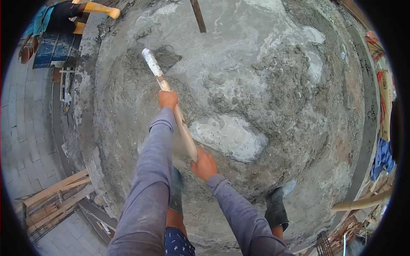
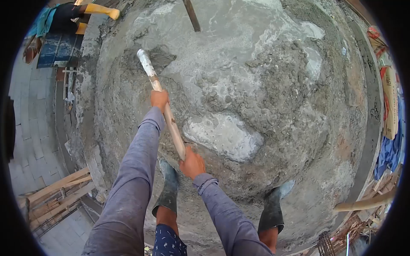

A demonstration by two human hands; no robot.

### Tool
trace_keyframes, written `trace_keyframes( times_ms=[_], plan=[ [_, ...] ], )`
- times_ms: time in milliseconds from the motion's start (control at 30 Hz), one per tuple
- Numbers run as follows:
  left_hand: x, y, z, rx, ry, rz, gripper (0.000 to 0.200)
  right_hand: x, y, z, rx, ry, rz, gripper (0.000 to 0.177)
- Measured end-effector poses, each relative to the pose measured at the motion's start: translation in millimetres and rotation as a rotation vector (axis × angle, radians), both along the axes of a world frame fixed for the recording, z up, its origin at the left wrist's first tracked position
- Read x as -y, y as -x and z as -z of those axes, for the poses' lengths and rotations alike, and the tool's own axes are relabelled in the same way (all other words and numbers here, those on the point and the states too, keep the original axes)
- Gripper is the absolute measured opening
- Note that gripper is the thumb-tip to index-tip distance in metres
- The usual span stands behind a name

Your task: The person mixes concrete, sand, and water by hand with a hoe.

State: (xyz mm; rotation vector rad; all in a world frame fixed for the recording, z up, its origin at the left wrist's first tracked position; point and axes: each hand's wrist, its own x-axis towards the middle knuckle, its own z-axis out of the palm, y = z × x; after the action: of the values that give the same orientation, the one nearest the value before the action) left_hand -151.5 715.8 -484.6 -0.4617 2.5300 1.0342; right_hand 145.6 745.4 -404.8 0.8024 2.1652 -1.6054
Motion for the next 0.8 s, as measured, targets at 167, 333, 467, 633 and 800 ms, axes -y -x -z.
trace_keyframes(
  times_ms=[167,333,467,633,800],
  plan=[
    [6,-57,7,0.079,0.121,0.033,0.031,-16,-55,-38,0.101,0.037,-0.04,0.039],
    [0,-145,-2,0.257,0.058,-0.073,0.03,-56,-126,-102,0.236,-0.007,-0.123,0.038],
    [-32,-230,-44,0.327,0.033,-0.105,0.028,-73,-187,-143,0.309,-0.019,-0.11,0.036],
    [-36,-298,-43,0.457,-0.062,-0.126,0.024,-78,-243,-179,0.354,-0.037,-0.071,0.035],
    [-47,-336,-38,0.471,-0.152,-0.156,0.02,-84,-276,-193,0.299,-0.053,0.027,0.033]
  ],
)
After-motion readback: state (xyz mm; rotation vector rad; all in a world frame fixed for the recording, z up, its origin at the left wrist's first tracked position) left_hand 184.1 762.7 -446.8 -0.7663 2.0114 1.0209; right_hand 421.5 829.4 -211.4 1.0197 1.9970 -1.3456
